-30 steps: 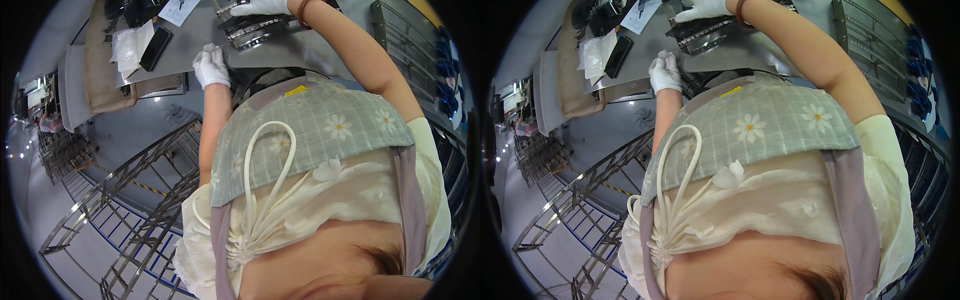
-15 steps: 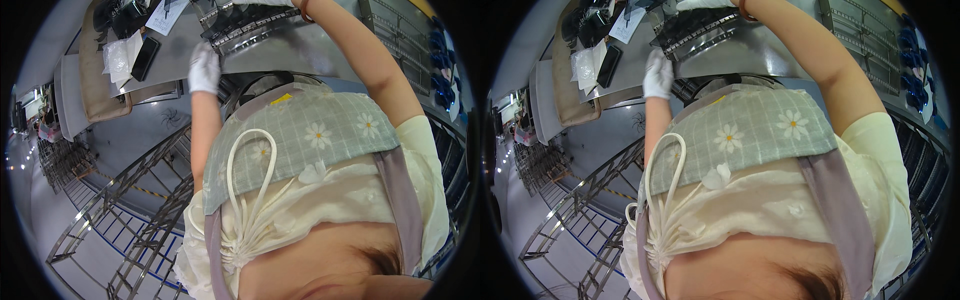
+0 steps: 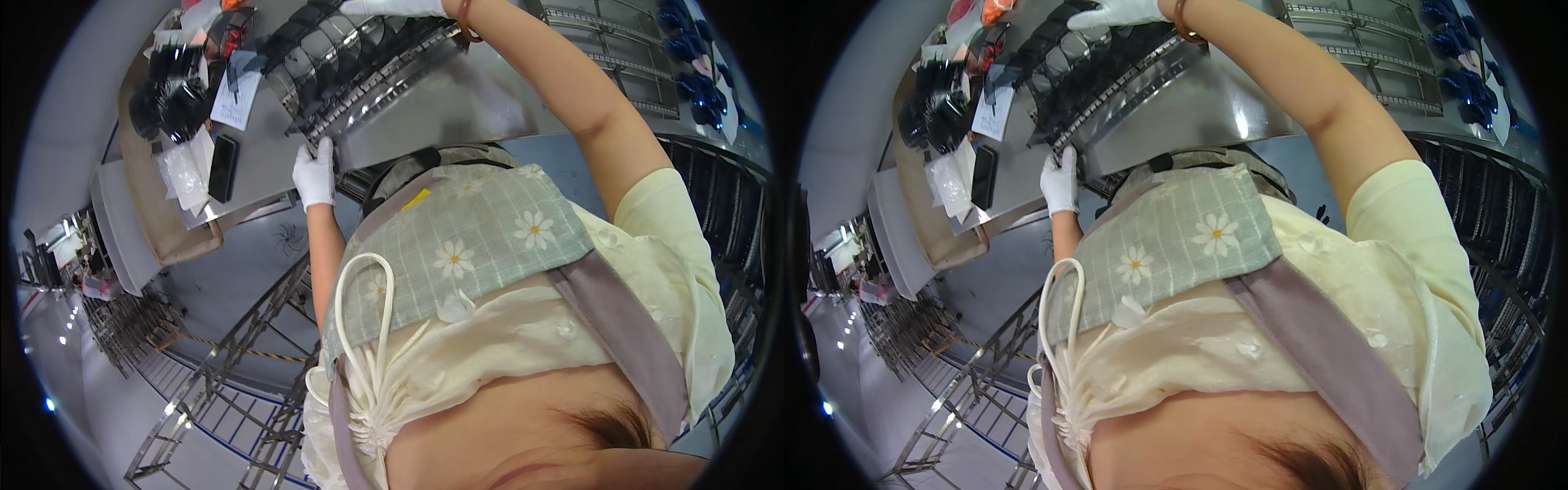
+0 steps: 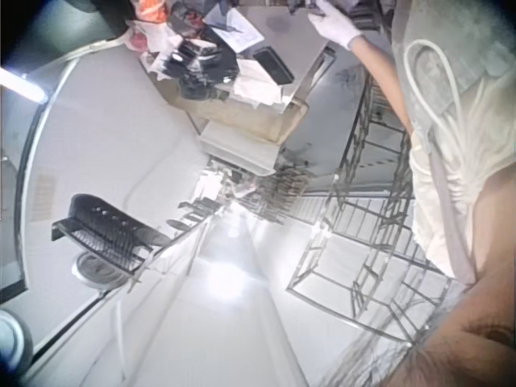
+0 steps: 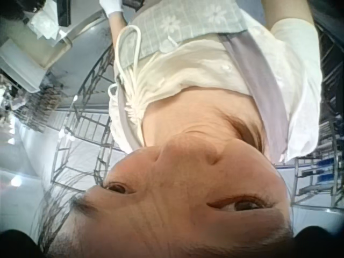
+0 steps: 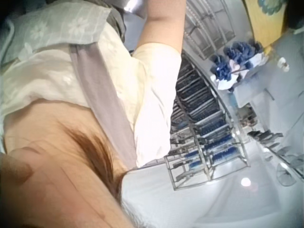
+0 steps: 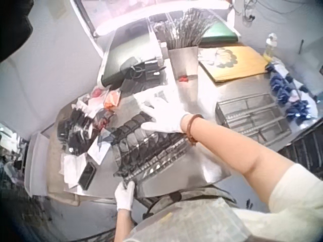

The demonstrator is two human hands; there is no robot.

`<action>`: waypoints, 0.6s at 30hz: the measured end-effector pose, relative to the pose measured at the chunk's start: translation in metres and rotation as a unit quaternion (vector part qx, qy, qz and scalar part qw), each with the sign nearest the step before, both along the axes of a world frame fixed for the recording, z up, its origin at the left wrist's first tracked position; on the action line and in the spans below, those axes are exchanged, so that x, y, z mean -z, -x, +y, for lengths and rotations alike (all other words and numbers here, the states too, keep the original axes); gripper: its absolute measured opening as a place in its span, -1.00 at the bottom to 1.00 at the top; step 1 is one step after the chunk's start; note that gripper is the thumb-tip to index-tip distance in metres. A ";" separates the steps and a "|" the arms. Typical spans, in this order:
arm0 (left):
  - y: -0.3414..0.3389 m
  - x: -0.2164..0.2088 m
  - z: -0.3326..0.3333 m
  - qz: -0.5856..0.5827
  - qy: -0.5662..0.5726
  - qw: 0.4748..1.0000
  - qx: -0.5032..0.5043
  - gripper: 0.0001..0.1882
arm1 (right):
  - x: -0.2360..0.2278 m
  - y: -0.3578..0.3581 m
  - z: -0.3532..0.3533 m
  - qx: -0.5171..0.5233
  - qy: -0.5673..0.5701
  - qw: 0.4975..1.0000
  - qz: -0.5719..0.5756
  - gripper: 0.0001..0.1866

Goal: The person repeatedly assembles small metal racks by inserting black circular rings and blue decorative elements, then places the finished racks onto a nearby rack. The person also retrieves empty racks from the rack and returns to the table to continue assembly.

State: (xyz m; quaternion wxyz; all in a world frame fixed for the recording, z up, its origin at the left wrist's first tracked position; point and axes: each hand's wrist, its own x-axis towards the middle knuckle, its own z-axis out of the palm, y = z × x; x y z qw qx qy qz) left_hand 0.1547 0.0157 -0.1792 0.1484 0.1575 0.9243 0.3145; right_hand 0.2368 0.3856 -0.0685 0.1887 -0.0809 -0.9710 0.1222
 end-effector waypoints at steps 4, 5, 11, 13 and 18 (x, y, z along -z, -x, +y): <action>-0.002 -0.009 -0.001 0.009 -0.028 0.999 0.019 -0.57 | -0.013 -0.036 0.042 -0.028 0.172 0.975 0.135 -0.51; -0.002 -0.011 -0.002 0.021 -0.017 1.000 0.016 -0.58 | -0.019 -0.053 0.050 -0.054 0.023 0.998 0.012 -0.61; -0.007 -0.003 0.004 0.099 0.032 0.995 0.003 -0.60 | 0.013 -0.092 0.011 0.060 0.118 0.933 -0.336 -0.69; -0.009 -0.003 0.008 0.152 0.075 0.985 0.024 -0.64 | 0.022 -0.091 -0.002 0.067 0.127 0.934 -0.327 -0.70; -0.005 -0.024 0.002 0.218 0.195 0.950 0.107 -0.64 | 0.002 -0.101 0.024 -0.029 0.195 0.918 -0.344 -0.67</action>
